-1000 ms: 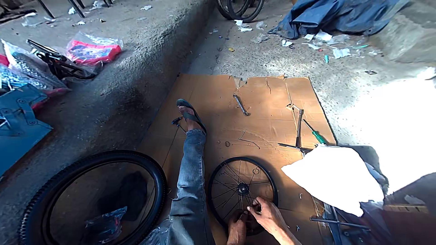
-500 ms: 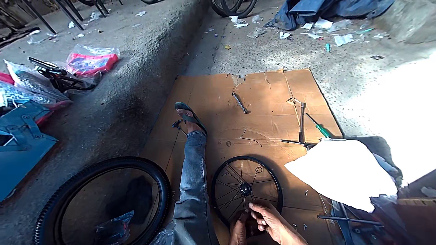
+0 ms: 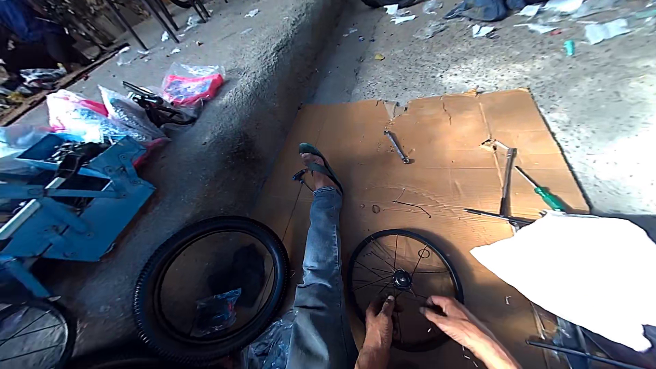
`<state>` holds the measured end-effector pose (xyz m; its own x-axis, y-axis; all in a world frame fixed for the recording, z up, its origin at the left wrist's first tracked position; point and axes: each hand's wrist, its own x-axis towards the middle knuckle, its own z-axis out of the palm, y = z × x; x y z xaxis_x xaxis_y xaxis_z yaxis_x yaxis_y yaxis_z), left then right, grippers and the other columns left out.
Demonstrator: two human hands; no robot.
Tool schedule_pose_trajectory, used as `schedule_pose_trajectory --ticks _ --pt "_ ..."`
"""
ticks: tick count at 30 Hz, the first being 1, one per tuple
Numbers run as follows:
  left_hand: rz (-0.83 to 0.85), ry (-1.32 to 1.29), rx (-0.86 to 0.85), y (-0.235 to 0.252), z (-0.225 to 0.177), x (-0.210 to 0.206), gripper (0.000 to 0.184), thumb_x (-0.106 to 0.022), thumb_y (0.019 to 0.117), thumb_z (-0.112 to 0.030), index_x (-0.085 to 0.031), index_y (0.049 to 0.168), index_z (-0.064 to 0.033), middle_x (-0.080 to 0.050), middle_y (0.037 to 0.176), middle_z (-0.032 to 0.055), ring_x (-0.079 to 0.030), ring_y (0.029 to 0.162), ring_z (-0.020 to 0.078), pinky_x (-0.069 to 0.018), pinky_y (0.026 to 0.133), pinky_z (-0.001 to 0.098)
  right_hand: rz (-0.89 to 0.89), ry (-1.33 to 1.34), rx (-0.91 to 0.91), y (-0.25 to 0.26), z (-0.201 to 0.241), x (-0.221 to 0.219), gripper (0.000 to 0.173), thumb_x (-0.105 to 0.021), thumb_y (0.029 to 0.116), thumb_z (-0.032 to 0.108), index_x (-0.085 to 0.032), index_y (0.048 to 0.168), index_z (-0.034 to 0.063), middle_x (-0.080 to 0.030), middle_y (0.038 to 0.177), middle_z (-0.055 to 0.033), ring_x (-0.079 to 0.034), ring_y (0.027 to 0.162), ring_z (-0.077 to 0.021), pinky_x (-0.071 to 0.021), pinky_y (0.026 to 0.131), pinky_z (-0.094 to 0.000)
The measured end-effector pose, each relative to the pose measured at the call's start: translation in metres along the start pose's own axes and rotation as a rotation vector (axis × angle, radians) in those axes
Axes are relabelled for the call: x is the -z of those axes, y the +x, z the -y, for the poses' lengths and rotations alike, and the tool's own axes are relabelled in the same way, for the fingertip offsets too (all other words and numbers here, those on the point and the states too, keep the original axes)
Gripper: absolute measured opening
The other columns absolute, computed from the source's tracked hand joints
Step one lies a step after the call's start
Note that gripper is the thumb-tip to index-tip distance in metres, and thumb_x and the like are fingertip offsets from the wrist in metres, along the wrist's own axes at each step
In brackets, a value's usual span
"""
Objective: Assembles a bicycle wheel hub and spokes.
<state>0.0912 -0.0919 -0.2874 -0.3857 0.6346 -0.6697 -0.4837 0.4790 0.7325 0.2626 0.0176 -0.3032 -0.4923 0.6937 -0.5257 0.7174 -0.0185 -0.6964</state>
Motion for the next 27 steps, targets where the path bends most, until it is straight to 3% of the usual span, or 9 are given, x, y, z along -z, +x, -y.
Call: schedule_pose_trajectory --ticks 2,5,9,13,15,18,20,23,27 --pt "0.049 0.038 -0.008 0.000 0.006 -0.003 0.029 -0.050 0.1092 -0.018 -0.063 0.126 0.0010 -0.067 0.087 0.0087 -0.051 0.053 0.0093 -0.0443 0.048 0.0234 -0.081 -0.286 -0.072 -0.003 0.015 0.021 0.034 -0.064 0.0952 0.033 -0.069 0.123 0.0134 -0.072 0.110 -0.0150 -0.069 0.104 -0.0355 -0.0522 0.089 -0.0611" --pt "0.118 0.088 -0.061 -0.002 0.020 -0.012 0.026 -0.049 0.1080 -0.015 -0.063 0.123 0.0022 -0.066 0.085 0.0085 -0.060 0.061 0.0123 -0.0529 0.056 0.0268 -0.138 -0.478 -0.085 -0.017 0.037 0.040 0.049 -0.059 0.0987 0.026 -0.052 0.145 0.0131 -0.067 0.128 -0.0172 -0.066 0.115 -0.0379 -0.0507 0.095 -0.0586" --pt "0.136 0.126 -0.021 -0.002 0.023 -0.016 0.025 -0.052 0.1072 -0.013 -0.063 0.122 0.0035 -0.073 0.098 0.0136 -0.072 0.084 0.0203 -0.0613 0.075 0.0359 0.051 -0.346 -0.048 -0.051 0.035 0.026 0.039 -0.051 0.1026 0.029 -0.057 0.139 0.0159 -0.070 0.114 -0.0155 -0.069 0.104 -0.0360 -0.0538 0.089 -0.0591" --pt "0.176 0.126 0.144 -0.001 0.012 -0.023 0.041 -0.038 0.1124 -0.032 -0.065 0.122 -0.0034 -0.073 0.101 0.0096 -0.069 0.080 0.0189 -0.0575 0.070 0.0349 0.129 -0.137 0.006 -0.088 0.015 -0.010 0.048 -0.058 0.1009 0.032 -0.052 0.144 0.0113 -0.072 0.109 -0.0175 -0.071 0.099 -0.0357 -0.0555 0.088 -0.0576" --pt "0.229 0.051 0.211 0.001 0.012 -0.026 0.054 -0.029 0.1126 -0.043 -0.064 0.123 -0.0033 -0.074 0.102 0.0122 -0.071 0.079 0.0224 -0.0591 0.069 0.0372 0.184 -0.056 0.089 -0.096 -0.001 -0.014 0.043 -0.061 0.1012 0.035 -0.061 0.134 0.0073 -0.072 0.110 -0.0164 -0.071 0.102 -0.0322 -0.0550 0.092 -0.0549" --pt "0.256 -0.021 0.164 0.002 0.016 -0.029 0.030 -0.048 0.1096 -0.022 -0.060 0.122 0.0030 -0.073 0.102 0.0185 -0.073 0.078 0.0256 -0.0613 0.068 0.0372 -0.006 -0.024 -0.001 -0.089 -0.036 -0.016 0.035 -0.059 0.1000 0.038 -0.073 0.112 0.0083 -0.073 0.103 -0.0127 -0.070 0.099 -0.0285 -0.0549 0.090 -0.0533" --pt "0.261 -0.063 0.132 0.005 0.020 -0.032 0.023 -0.052 0.1072 -0.011 -0.060 0.119 0.0067 -0.073 0.102 0.0217 -0.074 0.080 0.0283 -0.0628 0.073 0.0393 -0.190 -0.087 -0.163 -0.073 -0.053 -0.015 0.036 -0.057 0.0992 0.039 -0.071 0.111 0.0074 -0.072 0.102 -0.0136 -0.070 0.098 -0.0312 -0.0539 0.087 -0.0557" --pt "0.235 -0.136 0.135 0.007 0.018 -0.043 0.024 -0.051 0.1076 -0.009 -0.061 0.118 0.0102 -0.072 0.104 0.0245 -0.075 0.086 0.0323 -0.0637 0.080 0.0431 -0.203 0.043 -0.349 -0.046 -0.071 -0.015 0.047 -0.051 0.1019 0.051 -0.066 0.122 0.0109 -0.072 0.103 -0.0095 -0.071 0.093 -0.0256 -0.0567 0.085 -0.0501" --pt "0.222 -0.055 0.112 0.009 0.017 -0.055 0.022 -0.052 0.1073 -0.009 -0.062 0.116 0.0089 -0.073 0.100 0.0220 -0.075 0.081 0.0294 -0.0644 0.075 0.0402 -0.240 0.550 -0.318 -0.025 -0.077 -0.026 0.033 -0.060 0.1028 0.034 -0.064 0.113 0.0031 -0.071 0.085 -0.0122 -0.070 0.065 -0.0237 -0.0616 0.061 -0.0410"
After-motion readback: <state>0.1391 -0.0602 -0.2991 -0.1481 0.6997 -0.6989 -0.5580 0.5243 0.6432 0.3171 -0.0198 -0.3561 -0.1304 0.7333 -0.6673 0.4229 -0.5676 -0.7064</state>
